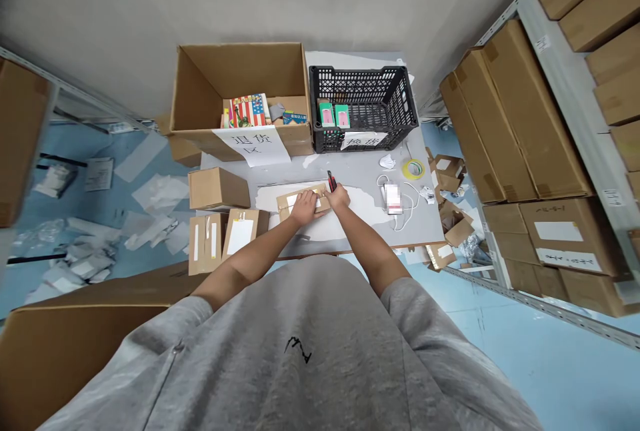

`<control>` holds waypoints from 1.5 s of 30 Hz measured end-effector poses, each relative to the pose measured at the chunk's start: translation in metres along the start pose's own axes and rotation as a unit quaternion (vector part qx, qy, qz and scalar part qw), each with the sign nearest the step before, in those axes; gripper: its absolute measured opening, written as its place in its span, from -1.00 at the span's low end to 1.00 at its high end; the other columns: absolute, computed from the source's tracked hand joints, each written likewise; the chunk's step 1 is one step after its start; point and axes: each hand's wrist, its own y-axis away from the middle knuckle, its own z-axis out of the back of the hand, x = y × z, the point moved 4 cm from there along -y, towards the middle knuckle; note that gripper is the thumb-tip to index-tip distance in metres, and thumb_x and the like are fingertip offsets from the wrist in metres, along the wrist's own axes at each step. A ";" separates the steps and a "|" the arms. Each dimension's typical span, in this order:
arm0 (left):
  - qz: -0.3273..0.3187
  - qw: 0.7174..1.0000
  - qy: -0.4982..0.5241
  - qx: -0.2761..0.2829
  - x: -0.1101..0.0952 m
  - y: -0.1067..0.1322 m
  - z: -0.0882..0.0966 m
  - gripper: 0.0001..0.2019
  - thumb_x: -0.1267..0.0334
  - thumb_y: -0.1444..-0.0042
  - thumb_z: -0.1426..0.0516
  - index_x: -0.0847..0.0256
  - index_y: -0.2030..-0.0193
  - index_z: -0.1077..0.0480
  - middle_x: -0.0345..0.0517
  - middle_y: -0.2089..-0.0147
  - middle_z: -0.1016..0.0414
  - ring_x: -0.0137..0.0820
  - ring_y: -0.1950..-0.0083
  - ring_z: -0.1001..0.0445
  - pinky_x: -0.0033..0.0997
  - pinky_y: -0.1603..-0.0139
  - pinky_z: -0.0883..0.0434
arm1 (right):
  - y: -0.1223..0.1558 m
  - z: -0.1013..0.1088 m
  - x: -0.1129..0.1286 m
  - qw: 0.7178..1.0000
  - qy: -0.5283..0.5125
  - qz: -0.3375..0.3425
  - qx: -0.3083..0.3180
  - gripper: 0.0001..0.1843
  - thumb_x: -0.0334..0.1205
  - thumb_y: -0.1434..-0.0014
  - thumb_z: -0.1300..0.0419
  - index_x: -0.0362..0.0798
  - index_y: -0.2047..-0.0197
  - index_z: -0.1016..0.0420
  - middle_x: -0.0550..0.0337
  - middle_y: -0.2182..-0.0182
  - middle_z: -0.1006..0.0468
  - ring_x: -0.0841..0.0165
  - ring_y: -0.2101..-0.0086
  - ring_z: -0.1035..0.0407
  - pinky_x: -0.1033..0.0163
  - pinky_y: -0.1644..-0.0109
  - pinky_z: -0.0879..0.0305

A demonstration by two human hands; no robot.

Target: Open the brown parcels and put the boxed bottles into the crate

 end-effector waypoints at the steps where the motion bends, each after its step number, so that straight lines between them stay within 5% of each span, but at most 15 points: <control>1: 0.007 1.000 0.000 -0.003 -0.001 -0.003 0.000 -0.39 -0.18 -0.29 -0.18 0.31 -0.23 -0.36 0.35 -0.20 -0.38 0.12 -0.26 -0.31 0.00 -0.23 -0.21 | 0.000 0.001 0.001 1.000 -0.003 -0.001 0.004 -0.57 0.07 -0.16 -0.45 0.02 0.04 -0.49 0.01 0.07 -0.68 0.17 0.08 -0.58 0.24 0.14 -0.45; 4: 0.011 1.000 -0.001 -0.009 -0.002 -0.008 0.001 -0.36 -0.24 -0.26 -0.19 0.33 -0.17 -0.39 0.36 -0.18 -0.41 0.11 -0.25 -0.33 0.00 -0.23 -0.21 | 0.005 0.005 -0.005 0.997 -0.061 0.010 0.041 -0.62 0.00 -0.25 -0.39 0.01 -0.03 -0.48 0.13 0.23 -0.67 0.28 0.30 -0.57 0.32 0.30 -0.43; 8: -0.002 1.000 0.005 -0.020 -0.001 -0.008 -0.001 -0.36 -0.26 -0.24 -0.21 0.29 -0.15 -0.40 0.32 -0.16 -0.43 0.08 -0.23 -0.35 -0.01 -0.23 -0.22 | 0.029 0.011 -0.034 0.971 -0.207 0.047 0.112 -0.58 -0.07 -0.50 -0.03 0.02 -0.33 -0.35 0.43 0.58 -0.46 0.41 0.65 -0.33 0.39 0.54 -0.31; 12: -0.003 1.000 0.013 -0.022 -0.001 -0.006 -0.005 -0.40 -0.26 -0.24 -0.21 0.23 -0.16 -0.40 0.28 -0.17 -0.43 0.07 -0.26 -0.34 -0.01 -0.24 -0.21 | 0.058 0.014 -0.066 0.953 -0.234 0.095 0.166 -0.40 -0.12 -0.49 -0.03 0.11 -0.54 -0.18 0.49 0.58 -0.42 0.47 0.70 -0.28 0.44 0.62 -0.24; 19: -0.020 1.000 0.011 -0.015 -0.003 -0.004 -0.009 -0.46 -0.18 -0.28 -0.20 0.22 -0.18 -0.40 0.28 -0.17 -0.44 0.07 -0.25 -0.35 0.00 -0.24 -0.22 | 0.070 0.011 -0.067 0.968 -0.179 0.098 0.146 -0.43 -0.21 -0.46 -0.11 0.17 -0.49 -0.33 0.47 0.57 -0.43 0.51 0.71 -0.24 0.45 0.64 -0.19; 26: -0.039 0.999 0.016 -0.015 -0.004 0.000 -0.014 -0.51 -0.09 -0.31 -0.19 0.23 -0.20 -0.38 0.26 -0.17 -0.44 0.05 -0.26 -0.36 -0.03 -0.25 -0.23 | 0.086 0.016 -0.065 0.970 -0.204 0.026 0.129 -0.44 -0.20 -0.40 -0.22 0.15 -0.43 -0.43 0.49 0.64 -0.39 0.49 0.70 -0.21 0.41 0.56 -0.26; 35: -0.033 0.999 0.022 -0.031 -0.003 -0.005 -0.014 -0.51 -0.11 -0.31 -0.19 0.24 -0.17 -0.39 0.25 -0.14 -0.46 0.04 -0.23 -0.38 -0.06 -0.23 -0.27 | 0.075 0.014 -0.078 0.975 -0.159 0.088 0.125 -0.45 -0.12 -0.43 -0.13 0.20 -0.45 -0.40 0.43 0.55 -0.45 0.49 0.69 -0.25 0.41 0.58 -0.24; 41: 0.008 0.997 0.016 -0.078 0.020 0.016 -0.009 -0.37 -0.17 -0.21 -0.28 0.29 -0.22 -0.39 0.32 -0.15 -0.47 0.10 -0.20 -0.42 -0.01 -0.21 -0.32 | 0.055 0.023 -0.070 0.991 -0.091 0.088 0.040 -0.40 -0.04 -0.52 0.07 0.26 -0.57 -0.14 0.33 0.40 -0.57 0.40 0.52 -0.43 0.29 0.25 -0.45; 45: 0.056 0.994 0.006 -0.090 0.046 0.048 -0.007 -0.29 -0.24 -0.22 -0.23 0.33 -0.27 -0.40 0.41 -0.23 -0.45 0.17 -0.28 -0.40 0.07 -0.29 -0.30 | 0.033 0.015 -0.057 0.993 0.023 0.108 0.044 -0.34 -0.15 -0.51 0.08 0.22 -0.62 -0.01 0.09 0.07 -0.60 0.22 0.20 -0.54 0.17 0.02 -0.43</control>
